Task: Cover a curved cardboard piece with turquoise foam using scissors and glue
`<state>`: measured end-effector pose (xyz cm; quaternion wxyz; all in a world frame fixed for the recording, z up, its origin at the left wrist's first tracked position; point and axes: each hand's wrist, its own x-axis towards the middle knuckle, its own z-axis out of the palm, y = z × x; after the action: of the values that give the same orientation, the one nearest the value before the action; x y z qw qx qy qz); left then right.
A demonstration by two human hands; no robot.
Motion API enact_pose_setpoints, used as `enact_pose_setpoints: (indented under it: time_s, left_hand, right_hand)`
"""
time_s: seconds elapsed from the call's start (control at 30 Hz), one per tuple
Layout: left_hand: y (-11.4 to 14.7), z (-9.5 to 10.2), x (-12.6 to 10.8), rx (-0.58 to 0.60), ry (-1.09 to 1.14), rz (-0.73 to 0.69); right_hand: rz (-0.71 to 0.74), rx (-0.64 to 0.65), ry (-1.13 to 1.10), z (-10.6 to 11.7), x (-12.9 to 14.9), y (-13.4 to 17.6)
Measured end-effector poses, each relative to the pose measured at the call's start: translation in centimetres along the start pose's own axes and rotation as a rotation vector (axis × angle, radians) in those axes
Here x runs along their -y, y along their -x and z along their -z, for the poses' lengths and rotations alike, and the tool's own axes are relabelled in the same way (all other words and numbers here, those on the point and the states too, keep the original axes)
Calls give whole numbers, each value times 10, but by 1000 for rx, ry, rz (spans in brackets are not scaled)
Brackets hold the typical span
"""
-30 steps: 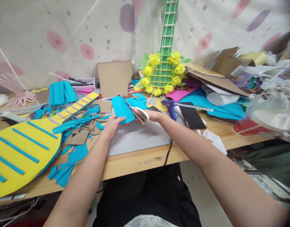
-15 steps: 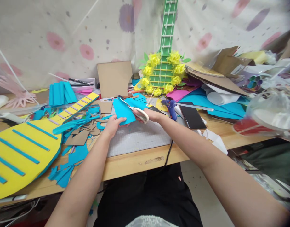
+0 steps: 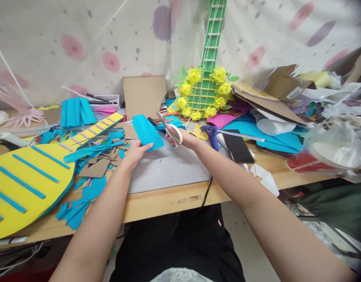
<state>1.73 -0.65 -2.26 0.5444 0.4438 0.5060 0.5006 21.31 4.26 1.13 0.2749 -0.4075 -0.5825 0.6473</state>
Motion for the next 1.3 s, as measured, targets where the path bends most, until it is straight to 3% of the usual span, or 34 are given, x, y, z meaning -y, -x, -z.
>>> enact_pose_setpoints:
  time_s: [0.17,0.3,0.37,0.43,0.53,0.67,0.8,0.97,1.1,1.2,1.3]
  left_hand:
    - [-10,9,9,-233,-86,-177]
    - [-17,16,14,-316,-142,-254]
    - [-17,20,15,-388,-265,-303]
    - [-14,22,13,-477,-467,-348]
    - [-6,20,6,-556,-742,-472]
    - [1,12,-2,-422,-882,-829]
    - [-3,9,-2,-329,-913,-956]
    - [-8,13,4,-367,-814,-844]
    - [-13,14,5,-434,-367,-522]
    - [-11,7,1,-264,37,-137]
    - [-5,-2,-3,-87,220,33]
  right_hand:
    - [12,-19,-62,0,10,-4]
    - [81,336,-186,2,19,9]
    - [155,393,-246,4,21,15]
    - [169,275,-230,5,21,16]
    - [-6,-2,-167,1,18,8]
    - [-162,-123,-228,-14,8,-5]
    - [-69,-155,-229,-25,1,-13]
    - [31,-267,-75,-28,4,-13]
    - [72,-272,-20,-27,9,-11]
    - [77,-288,-1,-26,7,-12]
    - [84,-320,28,-27,1,-15]
